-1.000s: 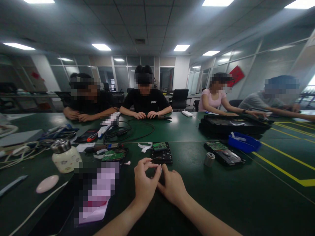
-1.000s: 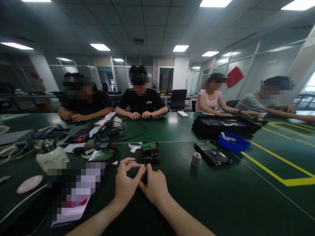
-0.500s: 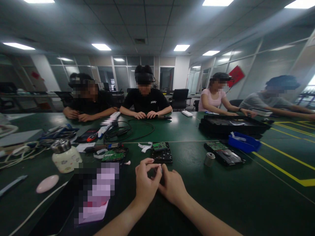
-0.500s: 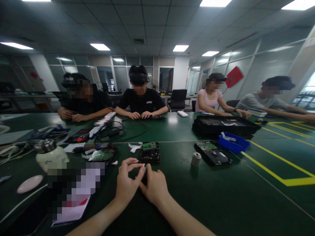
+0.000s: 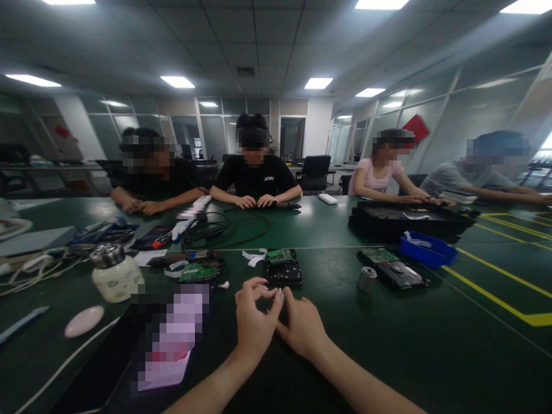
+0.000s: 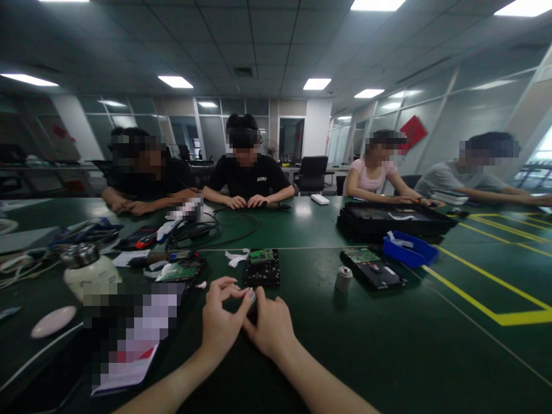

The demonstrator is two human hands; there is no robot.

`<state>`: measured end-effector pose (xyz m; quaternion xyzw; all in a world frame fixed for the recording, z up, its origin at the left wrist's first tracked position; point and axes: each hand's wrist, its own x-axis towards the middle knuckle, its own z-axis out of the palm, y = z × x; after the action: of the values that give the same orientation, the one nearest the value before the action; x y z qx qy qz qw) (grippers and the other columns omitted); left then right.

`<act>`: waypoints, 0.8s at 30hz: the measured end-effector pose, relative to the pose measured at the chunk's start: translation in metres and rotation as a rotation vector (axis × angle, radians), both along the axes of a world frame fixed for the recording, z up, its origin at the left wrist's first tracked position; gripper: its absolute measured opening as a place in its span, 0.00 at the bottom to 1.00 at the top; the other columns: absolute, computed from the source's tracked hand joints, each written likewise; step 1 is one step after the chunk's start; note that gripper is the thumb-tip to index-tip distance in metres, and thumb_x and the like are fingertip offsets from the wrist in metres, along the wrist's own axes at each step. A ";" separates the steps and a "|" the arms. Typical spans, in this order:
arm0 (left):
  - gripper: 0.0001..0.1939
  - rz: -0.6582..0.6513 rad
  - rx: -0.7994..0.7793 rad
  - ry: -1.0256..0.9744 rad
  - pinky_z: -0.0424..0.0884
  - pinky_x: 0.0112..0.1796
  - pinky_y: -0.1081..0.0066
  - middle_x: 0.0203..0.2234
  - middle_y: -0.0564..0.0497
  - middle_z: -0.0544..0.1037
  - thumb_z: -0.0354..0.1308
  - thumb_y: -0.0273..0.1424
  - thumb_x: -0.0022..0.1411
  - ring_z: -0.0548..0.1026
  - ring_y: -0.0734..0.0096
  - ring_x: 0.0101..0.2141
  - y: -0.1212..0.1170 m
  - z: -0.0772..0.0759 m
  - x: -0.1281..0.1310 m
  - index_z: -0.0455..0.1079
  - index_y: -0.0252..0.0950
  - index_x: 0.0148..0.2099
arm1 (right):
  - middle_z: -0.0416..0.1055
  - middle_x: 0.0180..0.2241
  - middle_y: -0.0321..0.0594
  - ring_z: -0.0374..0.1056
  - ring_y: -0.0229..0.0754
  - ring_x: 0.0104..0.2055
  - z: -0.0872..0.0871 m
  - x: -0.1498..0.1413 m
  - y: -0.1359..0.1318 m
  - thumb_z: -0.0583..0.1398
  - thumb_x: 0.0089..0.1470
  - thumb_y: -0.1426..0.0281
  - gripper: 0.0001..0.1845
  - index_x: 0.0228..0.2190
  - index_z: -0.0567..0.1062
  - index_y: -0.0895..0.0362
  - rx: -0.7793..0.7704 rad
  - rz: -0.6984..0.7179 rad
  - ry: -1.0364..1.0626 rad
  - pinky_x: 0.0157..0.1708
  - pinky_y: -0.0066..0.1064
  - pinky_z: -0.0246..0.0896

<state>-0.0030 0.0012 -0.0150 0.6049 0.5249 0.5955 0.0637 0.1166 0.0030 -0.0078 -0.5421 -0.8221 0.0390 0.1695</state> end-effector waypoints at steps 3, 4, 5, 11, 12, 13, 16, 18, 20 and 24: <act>0.05 -0.038 -0.005 0.013 0.67 0.42 0.61 0.36 0.48 0.73 0.58 0.32 0.55 0.72 0.63 0.41 0.000 -0.002 0.000 0.67 0.38 0.34 | 0.73 0.28 0.41 0.69 0.44 0.28 0.000 0.000 0.000 0.52 0.54 0.62 0.16 0.42 0.62 0.59 0.003 0.021 0.021 0.32 0.31 0.50; 0.05 -0.049 -0.003 0.020 0.67 0.43 0.61 0.36 0.48 0.73 0.57 0.32 0.55 0.72 0.63 0.41 0.000 -0.002 0.000 0.67 0.38 0.36 | 0.73 0.27 0.40 0.69 0.44 0.28 0.000 0.000 0.000 0.52 0.54 0.62 0.16 0.42 0.62 0.59 0.003 0.027 0.031 0.32 0.31 0.50; 0.06 -0.056 -0.002 0.030 0.66 0.43 0.60 0.37 0.48 0.73 0.56 0.32 0.56 0.72 0.63 0.41 0.000 -0.003 0.000 0.67 0.37 0.37 | 0.73 0.27 0.39 0.68 0.44 0.28 0.000 0.000 0.000 0.52 0.54 0.63 0.17 0.42 0.61 0.59 0.002 0.032 0.043 0.32 0.30 0.50; 0.13 0.005 -0.023 0.087 0.62 0.46 0.54 0.36 0.48 0.74 0.61 0.34 0.51 0.70 0.58 0.43 -0.001 0.000 0.000 0.64 0.38 0.39 | 0.73 0.28 0.40 0.69 0.44 0.29 -0.003 0.000 0.001 0.51 0.54 0.64 0.15 0.42 0.62 0.59 0.006 0.032 0.069 0.32 0.31 0.50; 0.13 0.013 -0.026 0.081 0.62 0.46 0.54 0.36 0.48 0.74 0.61 0.33 0.51 0.70 0.58 0.43 -0.001 0.000 0.001 0.63 0.38 0.38 | 0.74 0.28 0.40 0.69 0.44 0.29 -0.003 0.000 0.001 0.52 0.54 0.64 0.16 0.42 0.61 0.59 0.005 0.030 0.066 0.33 0.31 0.50; 0.13 0.013 -0.026 0.072 0.62 0.46 0.54 0.35 0.48 0.74 0.61 0.33 0.51 0.70 0.59 0.43 -0.001 0.000 0.001 0.62 0.38 0.38 | 0.74 0.28 0.40 0.69 0.44 0.29 -0.003 0.000 0.001 0.52 0.53 0.63 0.17 0.43 0.61 0.59 0.002 0.027 0.067 0.33 0.31 0.51; 0.09 -0.020 -0.022 0.031 0.63 0.45 0.56 0.33 0.49 0.74 0.59 0.31 0.53 0.71 0.60 0.42 -0.001 -0.001 0.001 0.62 0.38 0.36 | 0.73 0.27 0.38 0.69 0.44 0.28 -0.001 0.000 0.000 0.53 0.54 0.62 0.15 0.41 0.60 0.58 -0.004 -0.010 0.105 0.31 0.29 0.51; 0.07 -0.047 -0.013 0.006 0.64 0.45 0.57 0.31 0.50 0.74 0.58 0.29 0.54 0.72 0.61 0.42 0.000 -0.002 0.001 0.62 0.39 0.35 | 0.73 0.26 0.37 0.69 0.43 0.27 0.000 -0.001 0.000 0.53 0.55 0.61 0.14 0.38 0.59 0.57 0.001 -0.046 0.123 0.28 0.28 0.50; 0.07 -0.055 -0.003 -0.012 0.64 0.45 0.58 0.30 0.51 0.74 0.58 0.29 0.54 0.72 0.62 0.42 0.000 -0.002 0.001 0.62 0.39 0.34 | 0.72 0.26 0.37 0.69 0.43 0.27 0.000 -0.001 0.000 0.53 0.55 0.61 0.12 0.36 0.59 0.56 0.010 -0.056 0.117 0.27 0.28 0.49; 0.06 -0.046 0.025 0.004 0.65 0.45 0.59 0.32 0.49 0.74 0.58 0.29 0.54 0.71 0.61 0.44 -0.001 -0.001 0.001 0.63 0.38 0.33 | 0.72 0.28 0.38 0.68 0.42 0.28 -0.001 0.000 -0.001 0.52 0.55 0.63 0.09 0.34 0.59 0.55 0.017 -0.025 0.141 0.26 0.27 0.49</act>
<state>-0.0019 0.0002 -0.0159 0.6185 0.5034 0.5994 0.0686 0.1167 0.0025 -0.0088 -0.5468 -0.8016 0.0679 0.2321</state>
